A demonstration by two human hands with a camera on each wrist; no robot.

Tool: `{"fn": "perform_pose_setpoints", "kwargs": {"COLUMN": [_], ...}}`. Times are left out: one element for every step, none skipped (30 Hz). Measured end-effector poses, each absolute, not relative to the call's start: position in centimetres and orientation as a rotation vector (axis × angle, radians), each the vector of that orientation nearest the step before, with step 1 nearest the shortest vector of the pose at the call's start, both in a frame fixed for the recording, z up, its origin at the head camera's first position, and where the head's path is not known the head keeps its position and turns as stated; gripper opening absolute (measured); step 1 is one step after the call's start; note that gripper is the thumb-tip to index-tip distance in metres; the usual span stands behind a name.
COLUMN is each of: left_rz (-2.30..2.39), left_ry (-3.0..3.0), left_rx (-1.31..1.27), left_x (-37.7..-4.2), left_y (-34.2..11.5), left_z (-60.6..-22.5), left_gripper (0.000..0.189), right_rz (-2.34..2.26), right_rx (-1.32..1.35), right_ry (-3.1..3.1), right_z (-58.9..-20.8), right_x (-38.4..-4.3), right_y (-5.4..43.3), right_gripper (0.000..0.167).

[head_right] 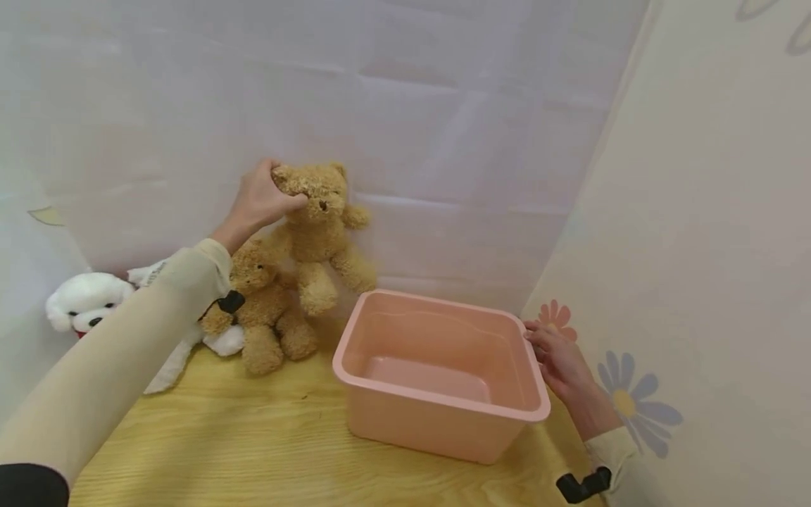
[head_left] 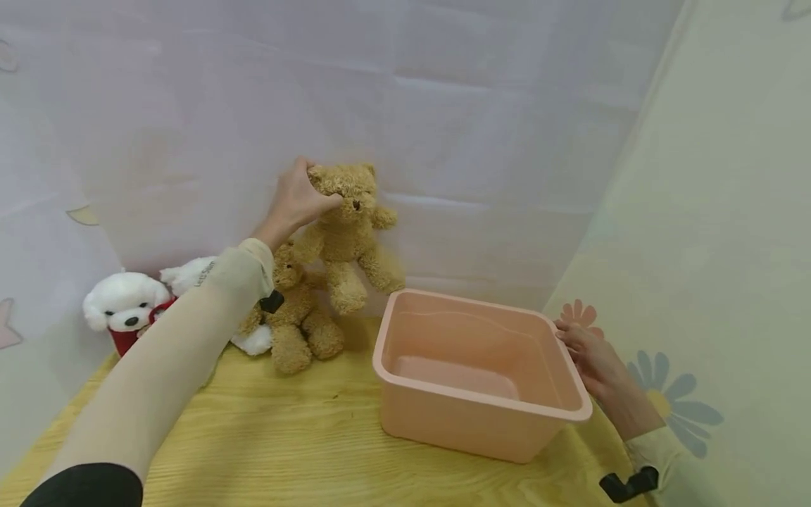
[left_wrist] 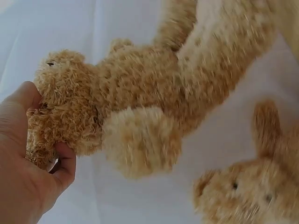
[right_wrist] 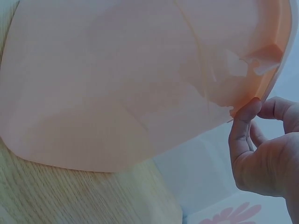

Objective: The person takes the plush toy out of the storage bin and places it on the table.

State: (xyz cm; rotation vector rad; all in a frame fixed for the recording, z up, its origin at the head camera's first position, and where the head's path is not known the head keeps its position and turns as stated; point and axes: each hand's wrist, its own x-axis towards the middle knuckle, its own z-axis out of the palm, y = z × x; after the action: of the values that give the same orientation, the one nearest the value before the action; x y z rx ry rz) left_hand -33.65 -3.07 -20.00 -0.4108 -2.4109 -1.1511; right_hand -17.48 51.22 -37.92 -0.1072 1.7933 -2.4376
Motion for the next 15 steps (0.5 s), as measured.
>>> {"fn": "perform_pose_setpoints", "kwargs": {"left_rz": [-1.126,-1.086,-1.053,-1.023,-0.991,-0.976,-0.956,-0.947,-0.95,-0.956,-0.966,-0.981,-0.996,-1.018,-1.033], "left_ry": [-2.41,-2.409,-2.411,-2.408,-2.409,-2.408,-2.406,-2.403,-2.4,-2.394,-2.392,-2.387,-2.382,-2.376,-2.373], "left_rx": [-0.435,-0.467,-0.502,-0.543,-0.58,-0.613,-0.639,-0.657,-0.666,-0.67,-0.665,-0.658,-0.651,-0.644,-0.636], "left_x": [-33.6,-33.5,-33.4,-33.4,-33.3,-33.2,-33.2,-33.2,-33.2,-33.3,-33.3,-33.4,-33.5,-33.6,-33.7], "left_y": [-3.0,-2.8,-2.6,-2.4,-2.1,-1.9,-1.6,-1.4,-1.2,-1.0,-0.9,-0.8,-0.7,-0.6,-0.5], "left_z": [-19.8,-19.7,-19.6,-19.6,-19.7,-19.8,-19.9,-20.1,-20.4,-20.6,-20.9,-21.3,-21.6,-22.1,-22.5], "left_gripper": [0.083,0.081,0.079,0.076,0.074,0.072,0.07,0.07,0.069,0.068,0.069,0.069,0.069,0.07,0.07], "right_rz": [-2.424,-2.415,-2.407,-2.408,-2.414,-2.42,-2.43,-2.438,-2.441,-2.446,-2.449,-2.449,-2.45,-2.445,-2.444], "right_rx": [-0.098,-0.089,-0.082,-0.075,-0.066,-0.059,-0.056,-0.055,-0.055,-0.054,-0.057,-0.054,-0.051,-0.047,-0.04], "right_ry": [1.807,1.818,1.831,1.829,1.824,1.815,1.803,1.793,1.787,1.781,1.777,1.777,1.782,1.787,1.785], "right_z": [-37.9,-37.9,-37.9,-37.9,-37.8,-37.8,-37.8,-37.8,-37.7,-37.7,-37.7,-37.7,-37.7,-37.6,-37.7], "right_x": [-17.4,-17.4,-17.3,-17.3,-17.2,-17.2,-17.2,-17.2,-17.2,-17.2,-17.3,-17.3,-17.4,-17.4,-17.4], "right_y": [51.3,51.4,51.5,51.6,51.7,51.8,51.9,52.0,52.0,52.1,52.1,52.2,52.2,52.2,52.1], "right_gripper": [0.026,0.026,0.026,0.026,0.026,0.025,0.025,0.024,0.024,0.024,0.025,0.024,0.024,0.025,0.025]}}
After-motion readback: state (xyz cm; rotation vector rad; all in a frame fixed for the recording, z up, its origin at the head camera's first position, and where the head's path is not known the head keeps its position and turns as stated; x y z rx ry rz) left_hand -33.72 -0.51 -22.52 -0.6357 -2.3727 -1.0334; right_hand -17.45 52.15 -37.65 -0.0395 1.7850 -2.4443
